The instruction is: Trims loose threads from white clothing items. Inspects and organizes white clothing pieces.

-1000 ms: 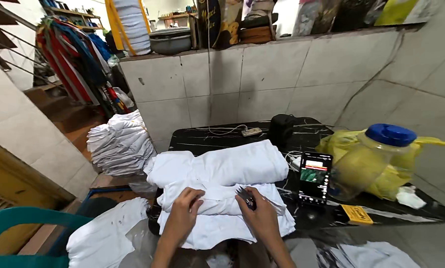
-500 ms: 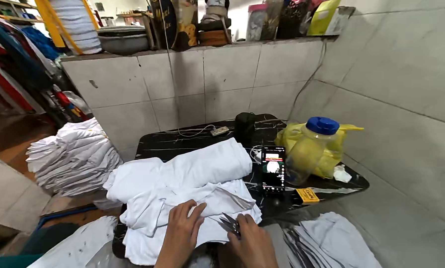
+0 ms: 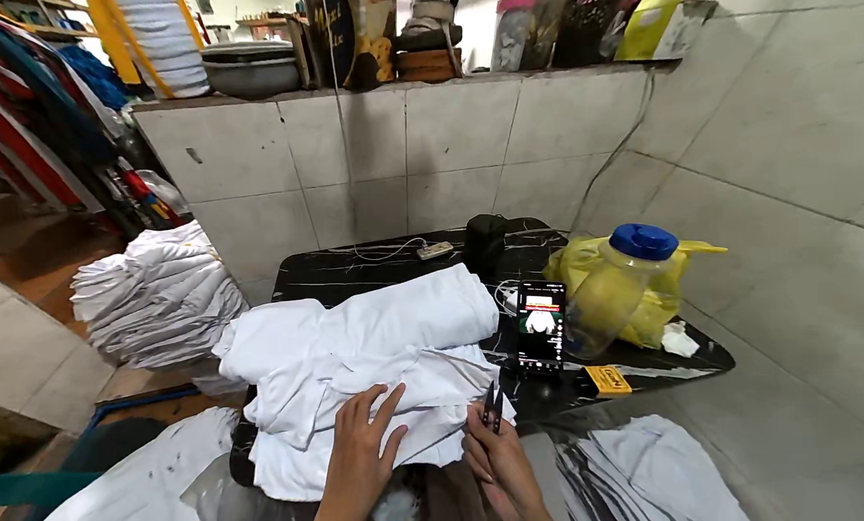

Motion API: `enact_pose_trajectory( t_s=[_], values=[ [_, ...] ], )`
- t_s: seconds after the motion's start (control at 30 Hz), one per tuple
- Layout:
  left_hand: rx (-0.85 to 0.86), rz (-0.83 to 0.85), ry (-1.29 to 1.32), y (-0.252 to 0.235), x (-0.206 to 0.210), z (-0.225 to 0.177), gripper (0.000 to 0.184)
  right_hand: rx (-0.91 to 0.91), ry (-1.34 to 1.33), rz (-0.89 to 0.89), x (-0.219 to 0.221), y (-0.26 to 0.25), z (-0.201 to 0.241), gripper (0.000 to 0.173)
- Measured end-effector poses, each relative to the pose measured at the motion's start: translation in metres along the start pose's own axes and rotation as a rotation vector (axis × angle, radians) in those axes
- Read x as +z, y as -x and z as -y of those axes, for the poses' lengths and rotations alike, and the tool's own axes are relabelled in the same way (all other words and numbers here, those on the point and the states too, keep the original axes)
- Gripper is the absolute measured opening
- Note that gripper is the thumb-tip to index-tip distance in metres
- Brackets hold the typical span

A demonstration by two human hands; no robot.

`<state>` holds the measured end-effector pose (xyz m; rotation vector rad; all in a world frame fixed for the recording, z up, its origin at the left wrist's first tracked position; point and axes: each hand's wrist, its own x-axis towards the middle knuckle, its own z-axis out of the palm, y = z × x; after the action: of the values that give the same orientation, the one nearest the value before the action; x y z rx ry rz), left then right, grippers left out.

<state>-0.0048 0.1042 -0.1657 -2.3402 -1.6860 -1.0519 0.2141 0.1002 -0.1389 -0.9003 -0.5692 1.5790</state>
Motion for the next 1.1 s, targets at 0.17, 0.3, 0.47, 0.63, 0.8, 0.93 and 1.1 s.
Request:
enact_pose_trajectory(
  t_s=[0.17, 0.3, 0.47, 0.63, 0.8, 0.93, 1.1],
  values=[
    [0.003, -0.088, 0.142, 0.001, -0.003, -0.012, 0.026, -0.035, 0.113, -0.018, -0.002, 0.002, 0.001, 0.011],
    [0.05, -0.101, 0.314, -0.006, -0.003, -0.04, 0.02, -0.133, 0.226, -0.006, -0.003, 0.003, 0.0, 0.012],
    [0.075, -0.114, 0.4, -0.014, 0.017, -0.064, 0.019, -0.23, 0.363, -0.024, 0.002, 0.007, 0.0, 0.012],
    [-0.002, -0.044, 0.435, -0.005, 0.015, -0.054, 0.02, -0.38, 0.558, -0.057, 0.003, 0.011, -0.002, 0.01],
    [-0.213, 0.018, -0.024, 0.015, -0.027, -0.032, 0.039, -0.522, 0.723, -0.008, 0.003, 0.003, -0.011, 0.014],
    [-0.376, 0.035, -0.047, 0.032, -0.074, -0.016, 0.04, -0.513, 0.996, 0.007, 0.005, -0.002, -0.011, 0.027],
    [-0.575, 0.171, -0.007, 0.041, -0.099, -0.021, 0.024, -0.466, 1.369, -0.069, 0.03, 0.007, -0.012, 0.042]
  ],
)
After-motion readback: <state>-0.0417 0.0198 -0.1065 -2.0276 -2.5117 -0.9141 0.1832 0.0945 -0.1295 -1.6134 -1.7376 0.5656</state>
